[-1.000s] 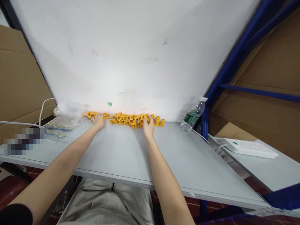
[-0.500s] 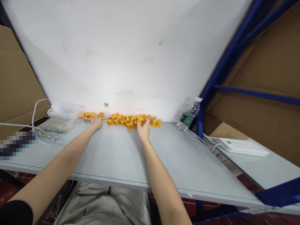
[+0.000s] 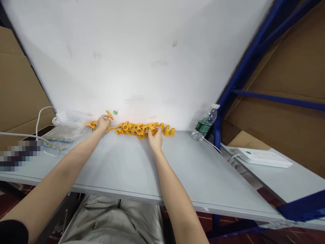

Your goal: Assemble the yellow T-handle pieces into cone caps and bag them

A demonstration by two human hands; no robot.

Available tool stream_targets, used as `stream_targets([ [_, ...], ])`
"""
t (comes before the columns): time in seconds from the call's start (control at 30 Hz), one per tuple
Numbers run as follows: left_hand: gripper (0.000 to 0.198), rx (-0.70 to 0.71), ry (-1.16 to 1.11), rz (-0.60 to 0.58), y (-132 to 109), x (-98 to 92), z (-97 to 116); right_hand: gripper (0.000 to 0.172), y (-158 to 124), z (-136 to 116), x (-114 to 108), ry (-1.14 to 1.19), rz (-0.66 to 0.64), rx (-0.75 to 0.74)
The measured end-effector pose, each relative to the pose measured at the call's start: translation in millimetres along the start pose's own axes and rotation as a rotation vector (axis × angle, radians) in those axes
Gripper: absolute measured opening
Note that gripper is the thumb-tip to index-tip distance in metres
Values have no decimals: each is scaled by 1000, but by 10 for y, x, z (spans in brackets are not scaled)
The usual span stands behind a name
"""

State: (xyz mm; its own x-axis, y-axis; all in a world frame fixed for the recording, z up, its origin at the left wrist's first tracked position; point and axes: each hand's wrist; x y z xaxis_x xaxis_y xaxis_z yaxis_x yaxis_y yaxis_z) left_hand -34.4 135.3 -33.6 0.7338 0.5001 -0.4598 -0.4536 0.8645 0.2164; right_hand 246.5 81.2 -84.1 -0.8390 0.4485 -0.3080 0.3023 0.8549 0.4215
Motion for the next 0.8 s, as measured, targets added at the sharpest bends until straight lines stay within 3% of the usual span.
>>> stream_targets([
  [0.13, 18, -188, -566, -6, -96, -25, 173, 37, -14, -23, -6, -9, -22, 12],
  [0.23, 19, -247, -730, -53, -275, -41, 168, 38, -22, -28, 6, -15, -30, 4],
  [0.33, 26, -210, -775, -115, -493, -27, 44, 38, -30, -26, 27, -16, -27, -14],
  [0.53, 29, 49, -478, -104, -783, 76, -241, 39, -49, -1, 68, 4, -53, -65],
  [0.8, 23, 386, 101, -135, -952, 104, -301, 40, -96, -21, 103, 13, -93, -129],
])
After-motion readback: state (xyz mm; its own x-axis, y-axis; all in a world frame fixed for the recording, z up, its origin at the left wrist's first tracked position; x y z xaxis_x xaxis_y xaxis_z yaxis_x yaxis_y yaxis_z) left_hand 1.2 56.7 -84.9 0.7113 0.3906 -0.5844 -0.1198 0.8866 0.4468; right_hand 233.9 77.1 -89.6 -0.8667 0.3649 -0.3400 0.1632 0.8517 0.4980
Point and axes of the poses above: each hand's wrist, its own y-axis towards the middle knuckle, its own x-axis out of the palm, z = x × y, and after that the axes turned 5 degrees about -z, right-handed
